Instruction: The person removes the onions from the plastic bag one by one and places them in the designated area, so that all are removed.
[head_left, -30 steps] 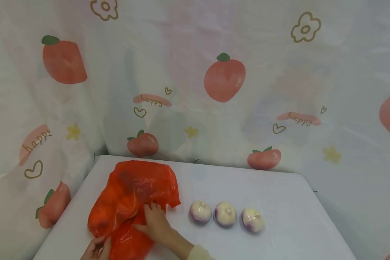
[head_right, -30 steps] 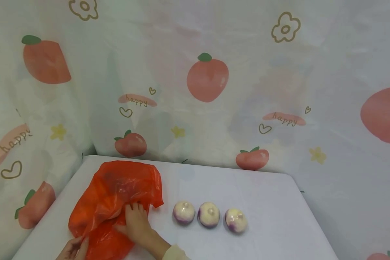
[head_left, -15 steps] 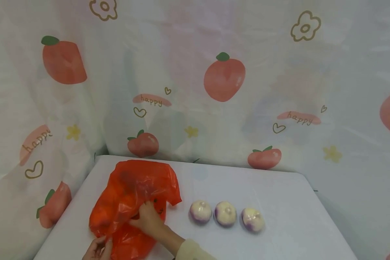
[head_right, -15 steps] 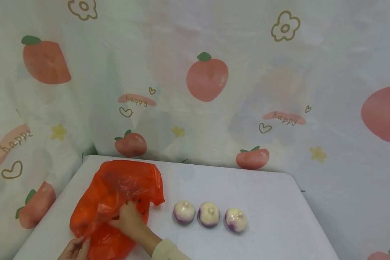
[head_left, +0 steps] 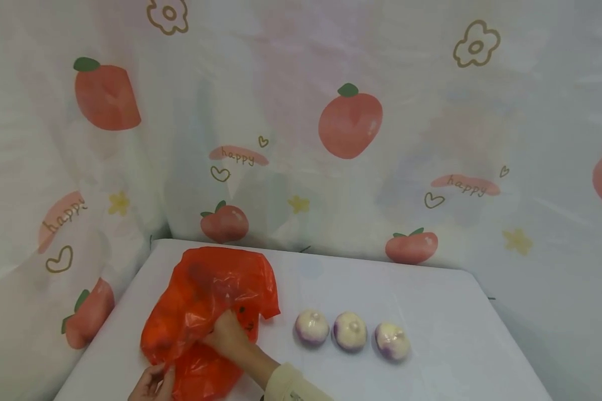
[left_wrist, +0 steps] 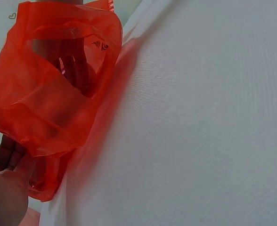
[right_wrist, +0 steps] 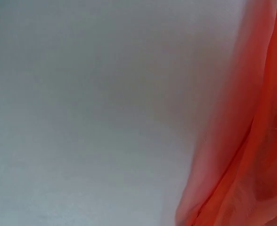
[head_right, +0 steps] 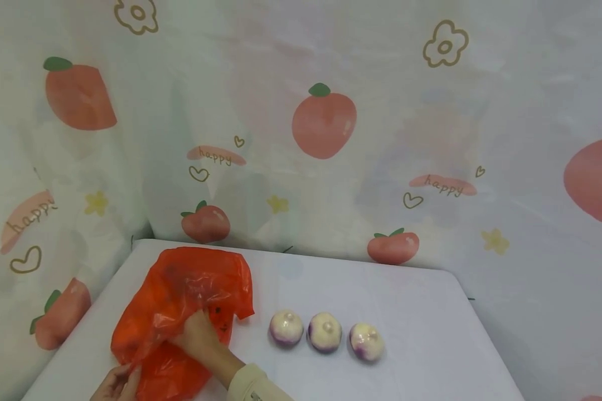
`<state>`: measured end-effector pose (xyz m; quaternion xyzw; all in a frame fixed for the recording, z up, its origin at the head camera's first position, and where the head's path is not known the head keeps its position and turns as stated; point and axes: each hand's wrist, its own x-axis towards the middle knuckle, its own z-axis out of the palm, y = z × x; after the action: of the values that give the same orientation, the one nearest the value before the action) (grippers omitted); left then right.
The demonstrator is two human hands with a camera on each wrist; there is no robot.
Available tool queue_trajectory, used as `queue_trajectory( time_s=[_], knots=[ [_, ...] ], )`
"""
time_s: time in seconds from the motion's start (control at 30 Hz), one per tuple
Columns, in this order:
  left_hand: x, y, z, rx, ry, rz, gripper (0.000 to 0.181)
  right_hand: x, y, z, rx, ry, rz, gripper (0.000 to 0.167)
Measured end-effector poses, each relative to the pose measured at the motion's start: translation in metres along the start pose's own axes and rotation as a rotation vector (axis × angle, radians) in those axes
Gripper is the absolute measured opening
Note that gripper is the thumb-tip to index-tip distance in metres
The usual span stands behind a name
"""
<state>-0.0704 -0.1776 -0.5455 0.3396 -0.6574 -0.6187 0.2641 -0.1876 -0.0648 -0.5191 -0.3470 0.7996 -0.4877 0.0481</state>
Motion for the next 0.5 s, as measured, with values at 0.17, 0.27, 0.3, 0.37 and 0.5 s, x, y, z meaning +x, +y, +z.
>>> queue_trajectory(
  time_s=[0.17,0.27,0.3,0.37,0.5],
  knots=[
    [-0.0012,0.0069,-0.0029,0.025,-0.025,-0.038,0.01,0.0021,0.0012,0.0023,-0.055,-0.009,0.017,0.048],
    [-0.0014,0.0086,-0.0036,0.033,-0.029,-0.06,0.01,0.0023,0.0027,0.0033,-0.055,-0.029,0.065,0.041],
    [-0.0012,0.0085,-0.0036,0.031,-0.03,-0.063,0.01,0.002,0.003,0.0031,-0.051,-0.038,0.09,0.038],
    [-0.0006,0.0075,-0.0036,0.024,-0.03,-0.066,0.009,0.002,0.0044,0.0031,-0.03,-0.052,0.149,0.032],
    [0.0004,0.0039,-0.004,0.022,-0.033,-0.05,0.015,0.0026,0.0068,0.0038,-0.01,-0.069,0.24,0.027]
  ],
)
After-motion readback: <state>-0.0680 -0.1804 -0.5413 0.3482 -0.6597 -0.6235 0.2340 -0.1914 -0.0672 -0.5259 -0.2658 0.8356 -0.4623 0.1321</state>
